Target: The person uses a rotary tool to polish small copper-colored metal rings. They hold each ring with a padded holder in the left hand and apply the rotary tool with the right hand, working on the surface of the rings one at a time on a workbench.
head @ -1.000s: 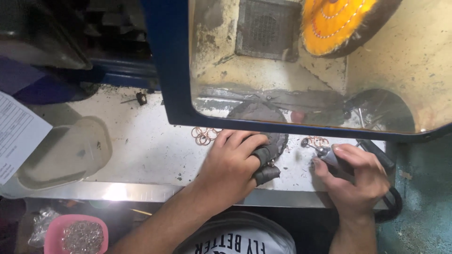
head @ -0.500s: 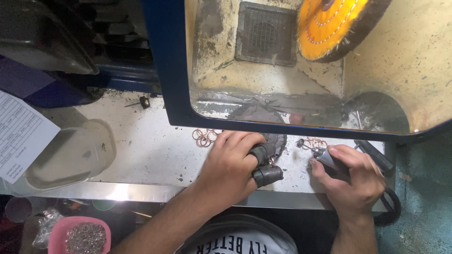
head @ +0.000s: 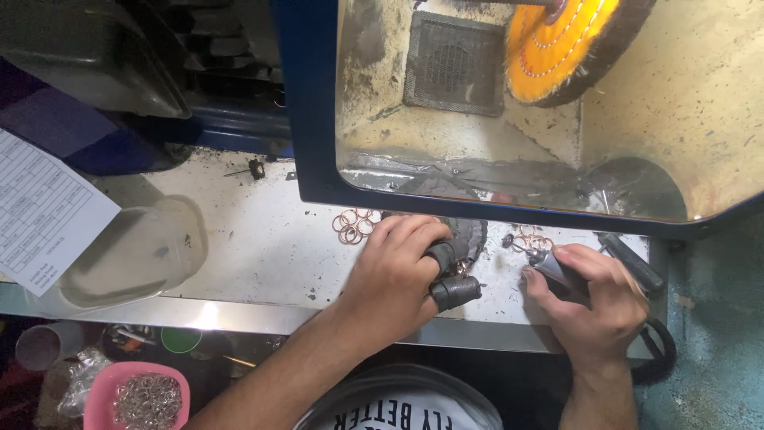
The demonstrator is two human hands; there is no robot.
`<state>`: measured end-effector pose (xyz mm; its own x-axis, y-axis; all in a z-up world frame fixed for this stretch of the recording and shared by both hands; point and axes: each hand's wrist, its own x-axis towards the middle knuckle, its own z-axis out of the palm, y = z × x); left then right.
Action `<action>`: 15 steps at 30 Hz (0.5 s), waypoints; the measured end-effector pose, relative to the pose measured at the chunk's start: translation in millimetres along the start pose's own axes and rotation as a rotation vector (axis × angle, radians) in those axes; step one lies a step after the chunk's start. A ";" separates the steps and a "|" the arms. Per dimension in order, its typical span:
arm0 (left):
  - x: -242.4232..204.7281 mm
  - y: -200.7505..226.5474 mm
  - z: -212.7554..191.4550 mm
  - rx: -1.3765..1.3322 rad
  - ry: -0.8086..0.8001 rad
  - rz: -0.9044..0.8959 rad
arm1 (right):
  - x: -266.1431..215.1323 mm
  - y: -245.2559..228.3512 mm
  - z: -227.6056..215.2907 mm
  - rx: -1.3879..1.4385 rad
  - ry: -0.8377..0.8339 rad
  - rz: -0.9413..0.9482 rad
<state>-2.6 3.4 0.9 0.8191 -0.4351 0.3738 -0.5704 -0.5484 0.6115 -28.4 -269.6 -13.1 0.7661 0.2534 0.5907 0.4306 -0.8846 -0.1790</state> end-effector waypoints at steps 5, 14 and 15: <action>-0.2 1.5 0.5 0.004 -0.034 -0.031 | -1.6 2.7 0.3 -0.006 -0.005 -0.014; 0.6 0.0 -43.7 0.122 -0.206 -0.329 | -0.4 1.4 0.9 -0.012 0.011 -0.004; 1.7 -0.6 -53.8 0.178 -0.285 -0.539 | -1.8 2.5 -0.6 -0.016 0.008 -0.003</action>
<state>2.4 41.4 38.7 0.9597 -0.2241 -0.1693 -0.1038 -0.8430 0.5279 -29.0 -272.5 -14.2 0.7607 0.2527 0.5979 0.4252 -0.8900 -0.1648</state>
